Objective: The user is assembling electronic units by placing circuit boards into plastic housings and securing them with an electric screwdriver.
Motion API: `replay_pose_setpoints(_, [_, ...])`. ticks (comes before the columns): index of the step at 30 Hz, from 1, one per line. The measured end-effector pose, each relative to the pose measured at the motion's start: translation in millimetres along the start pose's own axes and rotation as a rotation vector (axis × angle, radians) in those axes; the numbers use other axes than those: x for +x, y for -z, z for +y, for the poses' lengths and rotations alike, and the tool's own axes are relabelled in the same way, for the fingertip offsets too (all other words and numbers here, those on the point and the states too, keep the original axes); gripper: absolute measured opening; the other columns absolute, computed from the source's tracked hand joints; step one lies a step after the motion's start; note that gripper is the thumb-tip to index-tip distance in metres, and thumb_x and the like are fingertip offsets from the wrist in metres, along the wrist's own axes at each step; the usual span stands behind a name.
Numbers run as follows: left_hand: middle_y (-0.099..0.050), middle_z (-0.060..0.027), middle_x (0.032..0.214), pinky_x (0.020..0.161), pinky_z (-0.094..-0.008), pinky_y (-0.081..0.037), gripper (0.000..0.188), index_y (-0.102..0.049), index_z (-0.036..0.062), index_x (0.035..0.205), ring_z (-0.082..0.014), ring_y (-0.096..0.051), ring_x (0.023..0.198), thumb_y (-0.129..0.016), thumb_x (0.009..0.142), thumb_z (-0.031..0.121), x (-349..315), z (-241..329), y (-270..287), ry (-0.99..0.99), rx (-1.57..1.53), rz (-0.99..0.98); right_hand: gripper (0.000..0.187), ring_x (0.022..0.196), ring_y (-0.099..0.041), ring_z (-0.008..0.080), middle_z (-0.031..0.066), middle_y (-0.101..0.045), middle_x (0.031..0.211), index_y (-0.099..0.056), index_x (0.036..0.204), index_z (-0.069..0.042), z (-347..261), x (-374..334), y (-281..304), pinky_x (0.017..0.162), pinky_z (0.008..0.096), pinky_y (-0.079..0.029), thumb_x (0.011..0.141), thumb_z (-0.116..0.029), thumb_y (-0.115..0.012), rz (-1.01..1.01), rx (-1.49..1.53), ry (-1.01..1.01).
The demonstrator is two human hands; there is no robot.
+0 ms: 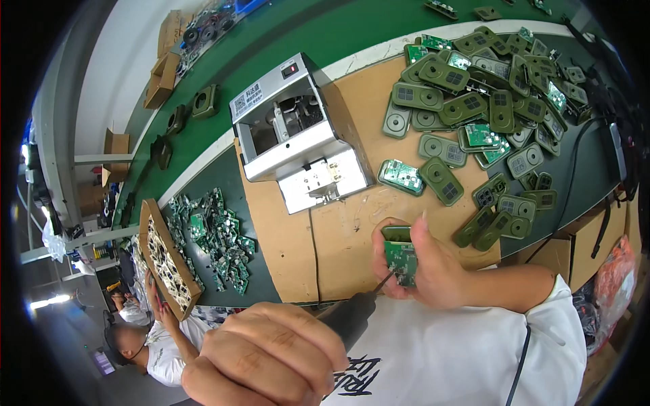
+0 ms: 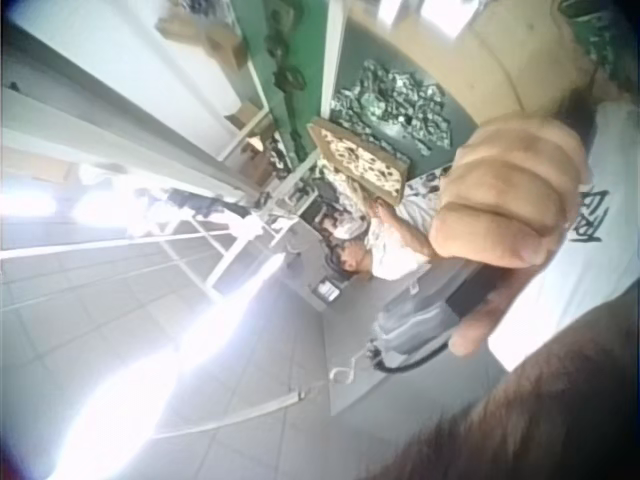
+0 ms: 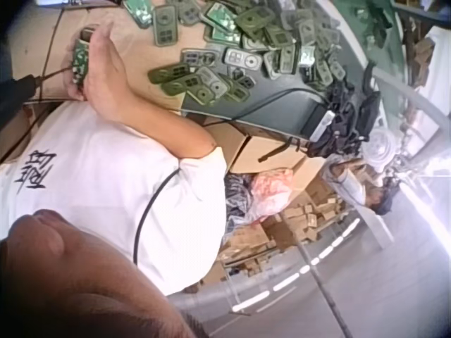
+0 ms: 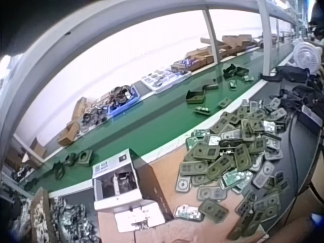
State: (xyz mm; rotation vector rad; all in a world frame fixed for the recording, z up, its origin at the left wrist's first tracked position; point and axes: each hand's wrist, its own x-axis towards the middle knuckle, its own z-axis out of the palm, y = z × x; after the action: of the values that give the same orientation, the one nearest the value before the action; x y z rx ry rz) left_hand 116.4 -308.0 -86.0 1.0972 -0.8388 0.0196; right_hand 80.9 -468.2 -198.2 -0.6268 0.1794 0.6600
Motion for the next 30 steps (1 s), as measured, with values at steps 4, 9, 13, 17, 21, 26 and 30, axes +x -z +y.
replay_pose_setpoints(4, [-0.06, -0.0132, 0.071, 0.056, -0.0454, -0.056, 0.022, -0.048, 0.0004, 0.094, -0.0298, -0.063, 0.059, -0.067, 0.089, 0.01, -1, -7, 29, 0.105, -0.167, -0.174, 0.067, 0.061, -0.042, 0.0119, 0.0032, -0.048, 0.075, -0.046, 0.097, -0.012, 0, 1, 2, 0.055, 0.0273, -0.036, 0.092, -0.073, -0.02, 0.059, 0.005, 0.015])
replay_pose_setpoints(9, [-0.05, -0.0057, 0.072, 0.049, -0.0333, -0.048, 0.062, -0.047, 0.0041, 0.098, -0.0191, -0.054, 0.057, -0.061, 0.085, 0.063, -4, -17, 1, -0.03, -0.004, -0.019, 0.065, 0.06, -0.041, 0.0114, 0.0023, -0.045, 0.075, -0.046, 0.096, -0.012, 3, 0, -4, 0.055, 0.0272, -0.036, 0.093, -0.072, -0.021, 0.125, 0.015, 0.014])
replay_pose_setpoints(13, [-0.051, -0.0069, 0.073, 0.05, -0.0346, -0.048, 0.064, -0.047, 0.0022, 0.098, -0.0205, -0.054, 0.057, -0.061, 0.084, 0.063, -8, -21, 2, -0.055, -0.025, -0.007, 0.063, 0.058, -0.041, 0.0116, 0.0017, -0.045, 0.075, -0.046, 0.095, -0.013, 4, 1, -6, 0.055, 0.0266, -0.035, 0.094, -0.07, -0.021, 0.159, 0.019, 0.055])
replay_pose_setpoints(17, [-0.052, -0.0082, 0.075, 0.055, -0.0354, -0.049, 0.062, -0.048, 0.0003, 0.1, -0.0202, -0.055, 0.06, -0.062, 0.086, 0.059, -11, -26, 4, -0.054, -0.044, -0.011, 0.063, 0.058, -0.041, 0.0119, 0.0017, -0.045, 0.075, -0.046, 0.095, -0.013, 5, 2, -6, 0.054, 0.0263, -0.035, 0.095, -0.07, -0.02, 0.208, 0.023, 0.056])
replay_pose_setpoints(21, [-0.052, -0.0035, 0.061, 0.044, -0.0298, -0.049, 0.051, -0.045, 0.0076, 0.09, -0.015, -0.053, 0.048, -0.063, 0.087, 0.055, -14, -38, -3, -0.081, 0.027, 0.176, 0.064, 0.061, -0.044, 0.0129, 0.0025, -0.048, 0.079, -0.048, 0.102, -0.013, 5, 6, 5, 0.056, 0.0266, -0.036, 0.094, -0.07, -0.019, 0.161, 0.0, 0.015])
replay_pose_setpoints(26, [-0.051, -0.0052, 0.063, 0.047, -0.0312, -0.043, 0.064, -0.044, 0.0029, 0.101, -0.0172, -0.05, 0.051, -0.061, 0.085, 0.063, -1, -28, 25, 0.084, 0.013, 0.221, 0.053, 0.09, -0.051, 0.017, 0.006, -0.055, 0.1, -0.039, 0.13, -0.013, -10, 26, 27, 0.081, 0.0325, -0.039, 0.101, -0.056, -0.028, -0.075, 0.052, 0.156])
replay_pose_setpoints(30, [-0.054, -0.0075, 0.064, 0.049, -0.0336, -0.047, 0.068, -0.042, 0.0017, 0.105, -0.0184, -0.052, 0.05, -0.062, 0.083, 0.063, -17, 2, 57, 0.048, 0.133, 0.294, 0.039, 0.105, -0.054, 0.0164, 0.0076, -0.053, 0.114, -0.037, 0.134, -0.007, -40, 14, 32, 0.093, 0.0347, -0.044, 0.099, -0.018, -0.05, 0.042, -0.005, 0.14])
